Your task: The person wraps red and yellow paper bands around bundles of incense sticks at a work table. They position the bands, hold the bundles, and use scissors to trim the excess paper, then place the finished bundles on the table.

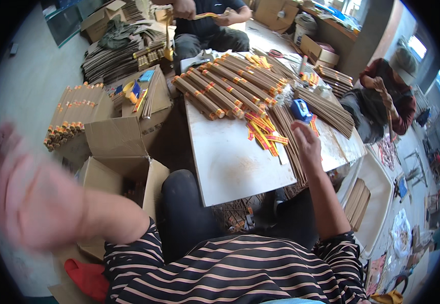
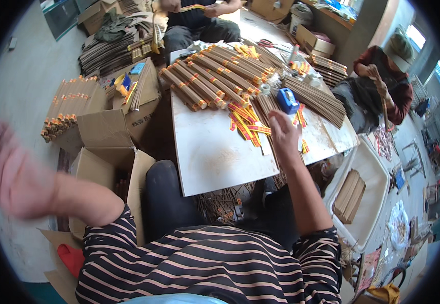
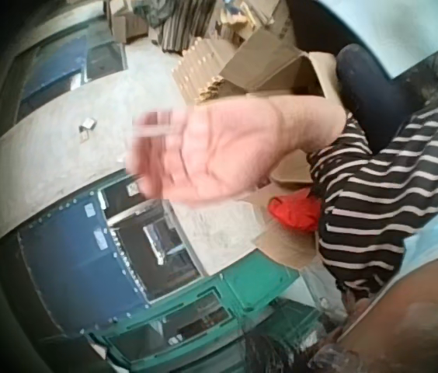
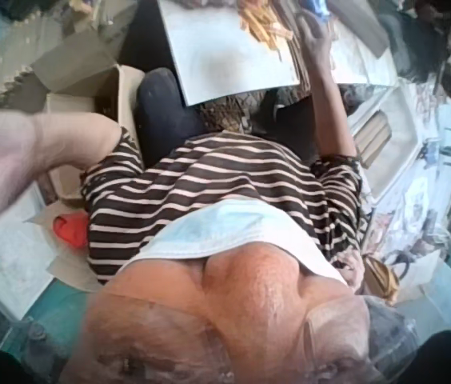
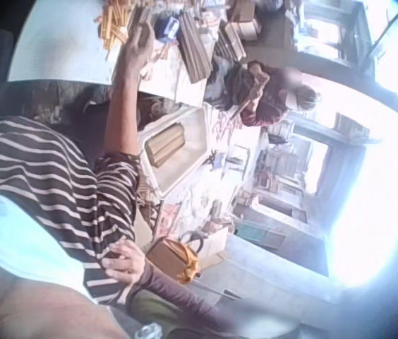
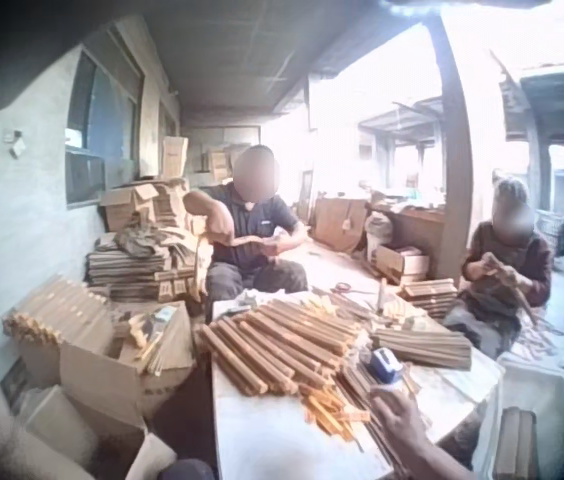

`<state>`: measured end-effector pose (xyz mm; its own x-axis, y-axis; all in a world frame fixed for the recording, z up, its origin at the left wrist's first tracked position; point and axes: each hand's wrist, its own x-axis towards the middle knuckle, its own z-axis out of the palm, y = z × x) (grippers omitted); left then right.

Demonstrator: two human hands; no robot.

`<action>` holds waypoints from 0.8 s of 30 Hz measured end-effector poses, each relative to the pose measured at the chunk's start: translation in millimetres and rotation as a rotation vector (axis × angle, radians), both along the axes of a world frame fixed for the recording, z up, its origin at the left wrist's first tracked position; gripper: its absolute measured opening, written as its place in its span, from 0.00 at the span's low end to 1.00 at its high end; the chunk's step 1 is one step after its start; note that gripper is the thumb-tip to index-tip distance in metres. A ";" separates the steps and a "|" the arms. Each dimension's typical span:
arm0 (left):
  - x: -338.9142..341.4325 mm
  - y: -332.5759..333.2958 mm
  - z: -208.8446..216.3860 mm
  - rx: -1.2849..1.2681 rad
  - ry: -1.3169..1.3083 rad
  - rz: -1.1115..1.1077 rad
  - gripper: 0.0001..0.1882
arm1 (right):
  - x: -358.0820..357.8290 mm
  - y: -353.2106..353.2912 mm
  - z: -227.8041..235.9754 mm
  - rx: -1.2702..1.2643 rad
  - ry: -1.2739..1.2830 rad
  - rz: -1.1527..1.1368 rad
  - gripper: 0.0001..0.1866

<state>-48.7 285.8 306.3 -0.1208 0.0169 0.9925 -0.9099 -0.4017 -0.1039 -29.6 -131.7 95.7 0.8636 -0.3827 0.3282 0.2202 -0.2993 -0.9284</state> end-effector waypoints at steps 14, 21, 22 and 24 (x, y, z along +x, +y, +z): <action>224.7 -81.1 -110.4 -0.548 1.191 -0.581 0.11 | 165.4 -19.2 43.5 0.258 0.166 0.258 0.18; 258.3 -86.6 -127.7 -0.536 1.253 -0.523 0.13 | 182.9 -17.2 45.9 0.333 0.242 0.262 0.17; 262.6 -86.0 -127.4 -0.524 1.253 -0.533 0.14 | 188.3 -16.8 46.0 0.353 0.251 0.265 0.16; 271.8 -82.1 -132.3 -0.515 1.262 -0.545 0.14 | 203.1 -17.8 43.8 0.411 0.245 0.286 0.16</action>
<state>223.1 203.7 174.0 0.9408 0.1524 0.3027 -0.3342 0.2682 0.9035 173.5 -149.5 139.5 0.9842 -0.1757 -0.0223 0.0023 0.1385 -0.9904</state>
